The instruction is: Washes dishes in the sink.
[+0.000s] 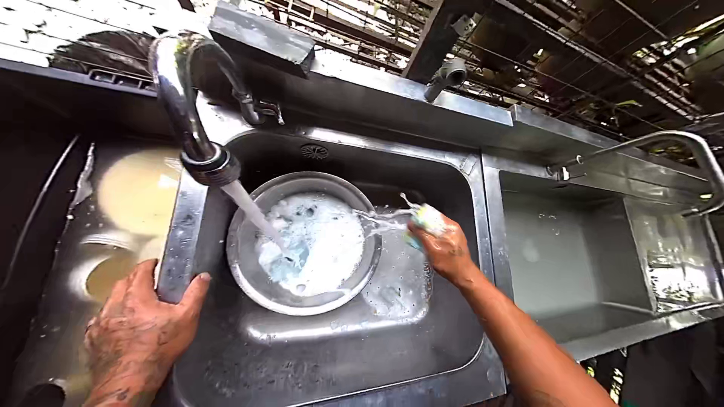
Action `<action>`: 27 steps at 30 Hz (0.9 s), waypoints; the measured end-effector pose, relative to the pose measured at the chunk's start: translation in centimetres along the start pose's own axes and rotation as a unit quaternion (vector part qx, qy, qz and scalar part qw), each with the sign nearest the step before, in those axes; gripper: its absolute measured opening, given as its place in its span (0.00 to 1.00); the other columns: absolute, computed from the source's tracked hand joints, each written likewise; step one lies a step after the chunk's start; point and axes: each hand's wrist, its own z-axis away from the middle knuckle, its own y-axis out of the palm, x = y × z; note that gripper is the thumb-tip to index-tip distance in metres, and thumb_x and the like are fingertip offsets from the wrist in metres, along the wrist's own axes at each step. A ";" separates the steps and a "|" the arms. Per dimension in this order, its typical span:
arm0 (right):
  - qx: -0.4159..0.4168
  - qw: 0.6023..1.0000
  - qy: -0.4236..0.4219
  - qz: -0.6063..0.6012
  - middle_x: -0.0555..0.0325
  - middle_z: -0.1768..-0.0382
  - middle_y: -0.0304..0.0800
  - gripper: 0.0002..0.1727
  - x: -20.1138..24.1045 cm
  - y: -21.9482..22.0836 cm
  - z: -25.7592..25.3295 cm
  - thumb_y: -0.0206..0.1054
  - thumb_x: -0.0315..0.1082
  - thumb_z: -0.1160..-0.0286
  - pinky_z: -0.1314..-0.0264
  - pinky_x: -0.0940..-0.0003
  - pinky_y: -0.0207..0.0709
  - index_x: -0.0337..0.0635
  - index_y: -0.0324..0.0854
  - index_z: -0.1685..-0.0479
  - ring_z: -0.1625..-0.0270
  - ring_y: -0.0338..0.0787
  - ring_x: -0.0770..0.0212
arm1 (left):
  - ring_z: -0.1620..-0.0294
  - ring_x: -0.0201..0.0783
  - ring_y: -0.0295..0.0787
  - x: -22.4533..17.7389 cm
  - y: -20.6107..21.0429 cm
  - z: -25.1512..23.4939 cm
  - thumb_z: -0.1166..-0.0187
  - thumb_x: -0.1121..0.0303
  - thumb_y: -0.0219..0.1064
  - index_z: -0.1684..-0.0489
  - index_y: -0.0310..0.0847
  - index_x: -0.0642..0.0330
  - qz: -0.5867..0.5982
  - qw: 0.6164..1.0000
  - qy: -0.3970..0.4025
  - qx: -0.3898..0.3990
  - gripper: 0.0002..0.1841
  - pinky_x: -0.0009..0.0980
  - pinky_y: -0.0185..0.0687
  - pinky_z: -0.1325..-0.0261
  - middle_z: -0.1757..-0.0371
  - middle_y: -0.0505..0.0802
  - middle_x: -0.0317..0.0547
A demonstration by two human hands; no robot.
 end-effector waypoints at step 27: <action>0.312 0.894 0.044 0.318 0.41 0.21 0.78 0.28 -0.6 27.1 -5.4 0.51 0.40 0.14 0.20 0.32 0.66 0.46 0.72 0.17 0.20 0.77 0.38 | 0.33 0.60 0.86 -1.1 -0.5 -0.3 0.29 0.39 0.64 0.17 0.72 0.59 -0.035 0.998 -0.052 0.000 0.42 0.61 0.77 0.33 0.30 0.87 0.59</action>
